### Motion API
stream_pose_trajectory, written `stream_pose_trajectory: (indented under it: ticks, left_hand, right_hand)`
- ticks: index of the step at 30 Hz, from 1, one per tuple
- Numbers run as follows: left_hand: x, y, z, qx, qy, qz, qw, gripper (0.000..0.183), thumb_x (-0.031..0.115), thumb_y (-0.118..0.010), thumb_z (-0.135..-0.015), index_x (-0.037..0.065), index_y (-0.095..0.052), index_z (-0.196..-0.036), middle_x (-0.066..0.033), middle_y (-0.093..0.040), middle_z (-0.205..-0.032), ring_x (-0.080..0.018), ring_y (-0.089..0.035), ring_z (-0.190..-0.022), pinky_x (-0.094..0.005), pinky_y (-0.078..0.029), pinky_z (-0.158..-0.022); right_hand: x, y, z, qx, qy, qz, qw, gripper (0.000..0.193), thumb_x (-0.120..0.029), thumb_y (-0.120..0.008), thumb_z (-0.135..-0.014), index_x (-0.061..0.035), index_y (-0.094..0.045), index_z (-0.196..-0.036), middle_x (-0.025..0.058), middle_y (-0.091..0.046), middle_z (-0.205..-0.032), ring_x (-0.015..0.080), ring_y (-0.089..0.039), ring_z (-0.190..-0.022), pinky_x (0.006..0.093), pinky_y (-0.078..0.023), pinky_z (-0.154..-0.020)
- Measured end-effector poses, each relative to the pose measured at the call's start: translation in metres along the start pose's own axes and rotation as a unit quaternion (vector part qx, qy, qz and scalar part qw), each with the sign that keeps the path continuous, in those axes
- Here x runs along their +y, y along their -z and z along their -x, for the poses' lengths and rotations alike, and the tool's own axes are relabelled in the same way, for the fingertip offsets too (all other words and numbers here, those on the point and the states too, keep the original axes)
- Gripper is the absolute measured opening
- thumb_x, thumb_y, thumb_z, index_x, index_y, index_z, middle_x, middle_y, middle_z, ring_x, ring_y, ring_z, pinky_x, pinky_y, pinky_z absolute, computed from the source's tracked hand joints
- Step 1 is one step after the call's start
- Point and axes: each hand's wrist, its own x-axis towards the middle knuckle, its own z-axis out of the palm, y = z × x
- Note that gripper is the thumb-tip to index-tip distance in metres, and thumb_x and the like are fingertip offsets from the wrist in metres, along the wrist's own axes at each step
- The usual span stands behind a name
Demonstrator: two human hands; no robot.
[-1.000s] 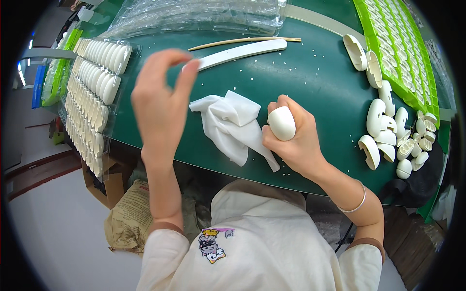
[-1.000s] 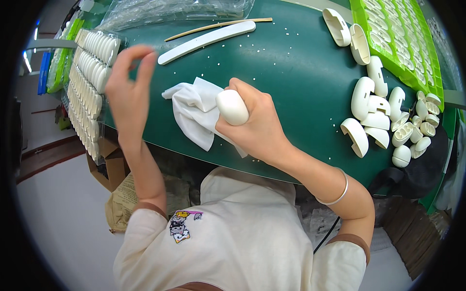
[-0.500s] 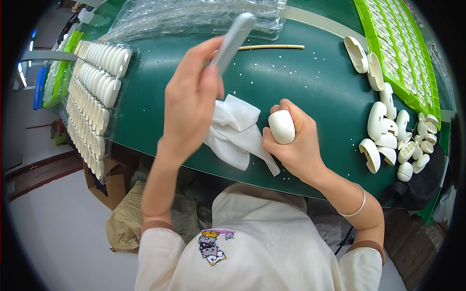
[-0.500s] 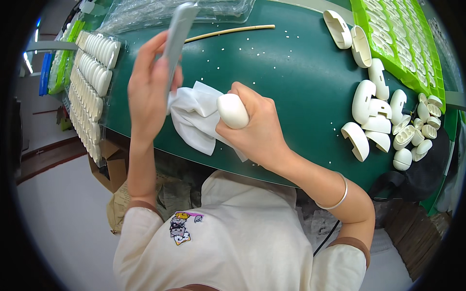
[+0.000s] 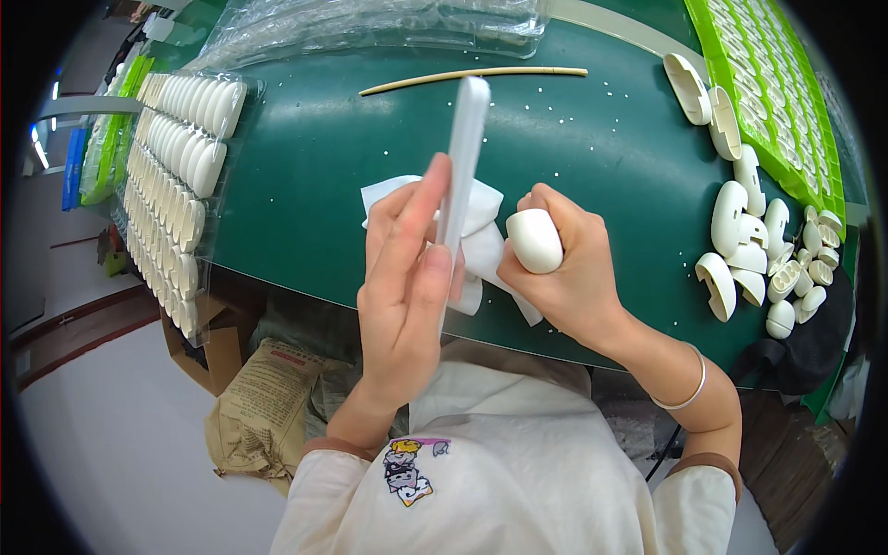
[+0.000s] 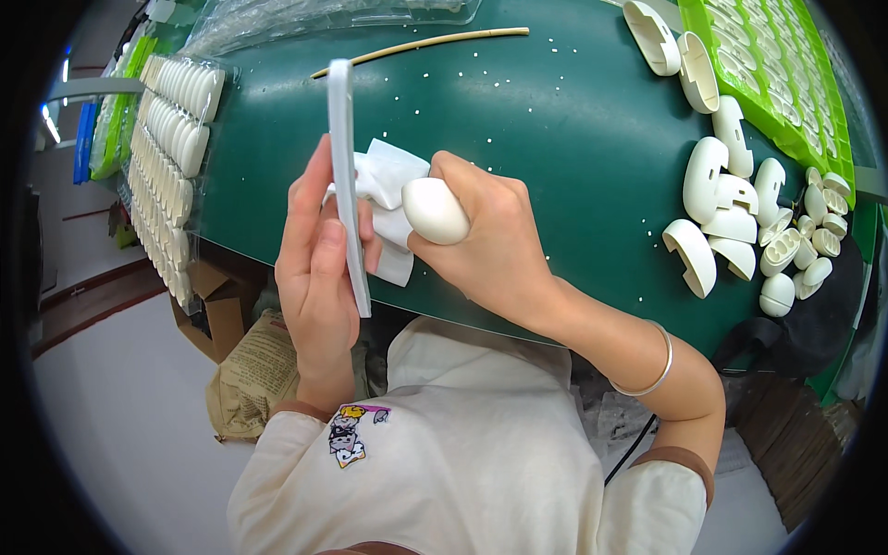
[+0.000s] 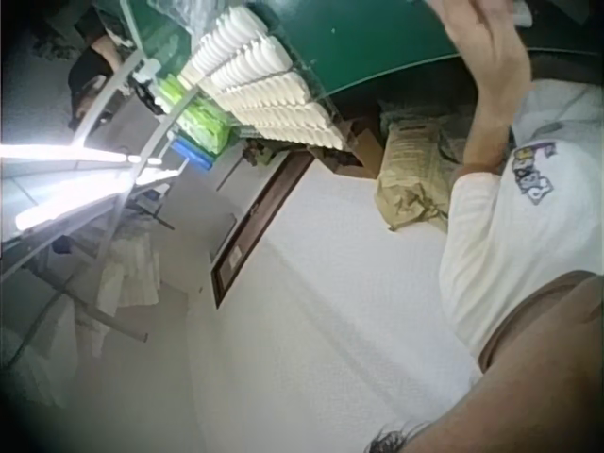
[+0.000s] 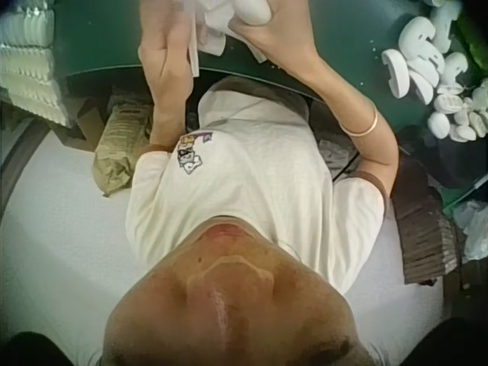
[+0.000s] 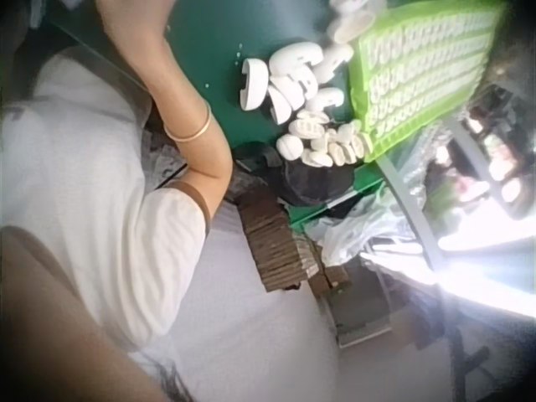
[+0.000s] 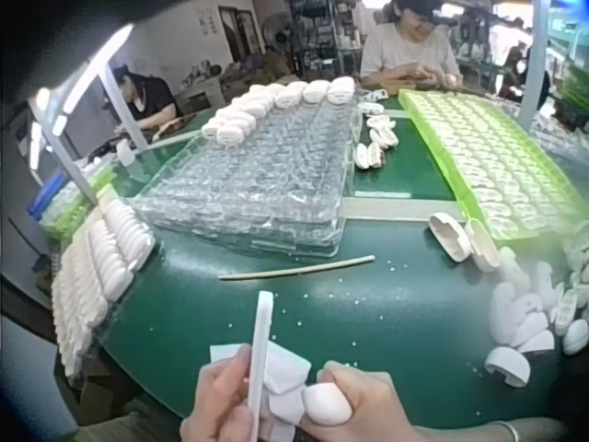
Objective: The person picks up white plastic earbud case halves from a tray, wipes them with a white cloth, and uses a white plastic tool to scrape or clean the interior. The person then places the cleaned halves back into the tray. This process is repeated for multiple case halves.
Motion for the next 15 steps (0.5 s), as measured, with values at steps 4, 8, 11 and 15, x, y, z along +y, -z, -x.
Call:
stream_pose_trajectory:
  ticks: [4, 8, 11, 15]
  left_hand:
    - [0.002, -0.008, 0.003, 0.013, -0.069, -0.097, 0.993, 0.041, 0.001, -0.044, -0.081, 0.000, -0.042, -0.122, -0.0105, -0.041, -0.109, -0.0103, -0.045, -0.072, -0.0200, -0.038, -0.055]
    - [0.002, -0.009, 0.003, 0.017, -0.194, -0.253, 0.947, 0.039, -0.005, -0.051, -0.075, 0.001, -0.051, -0.114, -0.0103, -0.045, -0.098, -0.0126, -0.046, -0.069, -0.0213, -0.039, -0.053]
    - [0.002, -0.014, 0.006, -0.008, -0.251, -0.320, 0.914, 0.043, -0.006, -0.059, -0.068, 0.005, -0.057, -0.109, -0.0096, -0.044, -0.092, -0.0128, -0.044, -0.060, -0.0223, -0.039, -0.047]
    - [0.011, -0.025, 0.006, 0.016, -0.176, -0.338, 0.924, 0.045, -0.006, -0.061, -0.065, 0.007, -0.058, -0.108, -0.0082, -0.041, -0.091, -0.0137, -0.045, -0.062, -0.0232, -0.040, -0.047]
  right_hand:
    - [0.001, -0.001, 0.000, 0.002, 0.001, 0.001, 1.000, 0.019, 0.001, -0.058, -0.061, -0.0023, -0.040, -0.066, 0.0030, -0.040, -0.056, 0.0104, -0.035, -0.049, 0.0230, -0.033, -0.046]
    - [0.000, 0.003, 0.000, -0.009, -0.015, 0.028, 0.999, 0.022, 0.000, -0.065, -0.056, -0.0004, -0.048, -0.070, 0.0134, -0.051, -0.062, 0.0288, -0.053, -0.057, 0.0319, -0.042, -0.051]
    - [0.000, -0.002, 0.002, 0.004, 0.052, 0.019, 0.998, 0.021, 0.000, -0.066, -0.057, -0.0003, -0.054, -0.074, 0.0136, -0.055, -0.067, 0.0298, -0.055, -0.061, 0.0330, -0.043, -0.053]
    - [0.000, -0.005, 0.003, 0.007, 0.040, 0.031, 0.999, 0.020, -0.001, -0.065, -0.059, -0.0006, -0.057, -0.078, 0.0135, -0.058, -0.071, 0.0308, -0.056, -0.066, 0.0346, -0.045, -0.056]
